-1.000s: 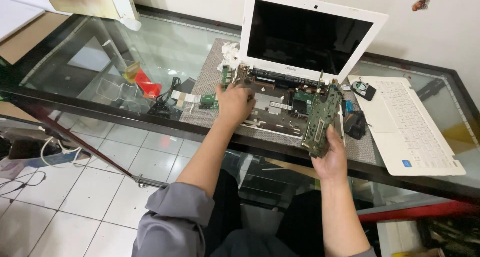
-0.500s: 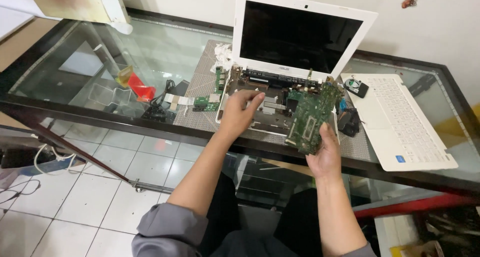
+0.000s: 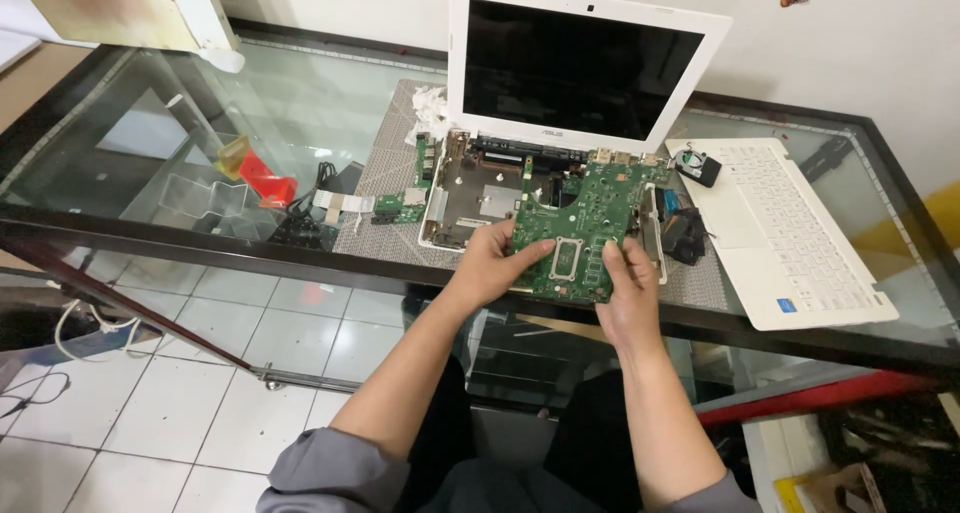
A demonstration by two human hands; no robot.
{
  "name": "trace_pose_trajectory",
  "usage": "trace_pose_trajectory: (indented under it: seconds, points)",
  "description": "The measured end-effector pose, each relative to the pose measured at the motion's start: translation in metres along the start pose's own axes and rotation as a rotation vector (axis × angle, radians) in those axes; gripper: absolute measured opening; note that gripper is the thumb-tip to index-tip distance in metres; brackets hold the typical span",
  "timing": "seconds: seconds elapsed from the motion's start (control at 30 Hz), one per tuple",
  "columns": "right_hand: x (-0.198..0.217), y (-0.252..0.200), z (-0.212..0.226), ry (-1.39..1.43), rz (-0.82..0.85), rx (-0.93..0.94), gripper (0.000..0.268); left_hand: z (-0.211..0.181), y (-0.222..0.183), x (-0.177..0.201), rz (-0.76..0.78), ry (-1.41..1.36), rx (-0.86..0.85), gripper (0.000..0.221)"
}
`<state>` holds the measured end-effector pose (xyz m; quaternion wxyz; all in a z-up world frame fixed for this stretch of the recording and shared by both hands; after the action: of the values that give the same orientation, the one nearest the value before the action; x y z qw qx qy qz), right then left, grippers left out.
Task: Removing, inspecting, and attempting to reinstall a laptop motherboard during a repair or cleaning process.
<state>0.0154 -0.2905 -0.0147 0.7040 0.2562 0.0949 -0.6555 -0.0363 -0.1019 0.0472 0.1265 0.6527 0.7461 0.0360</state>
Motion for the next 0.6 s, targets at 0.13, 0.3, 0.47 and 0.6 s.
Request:
trace_pose_trajectory:
  seconds: [0.13,0.3,0.47,0.6]
  points:
    - [0.006,0.002,-0.002,-0.026,0.011,-0.024,0.008,0.066,0.015,0.004,-0.061,-0.045,-0.013,0.014]
    - [-0.009,-0.004,0.01,-0.011,0.019,-0.114,0.021,0.055,0.014,-0.005,-0.088,0.045,-0.017,0.025]
    - [0.003,0.003,0.003,0.13,-0.006,-0.192,0.027,0.01,0.019,0.014,-0.098,0.197,-0.021,0.038]
    - [0.019,0.011,-0.009,0.223,-0.024,-0.214,0.028,0.041,0.061,0.076,-0.321,0.767,-0.145,0.025]
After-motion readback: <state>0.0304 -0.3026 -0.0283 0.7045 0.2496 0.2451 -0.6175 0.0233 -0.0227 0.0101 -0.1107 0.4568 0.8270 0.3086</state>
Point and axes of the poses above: each hand's wrist, its own y-axis towards the middle knuckle, its own x-axis out of the back of the hand, z = x × y, the point moved 4 cm from there along y, towards the middle knuckle, and after that the axes turned 2 degrees about -z, right-handed, at the moved point
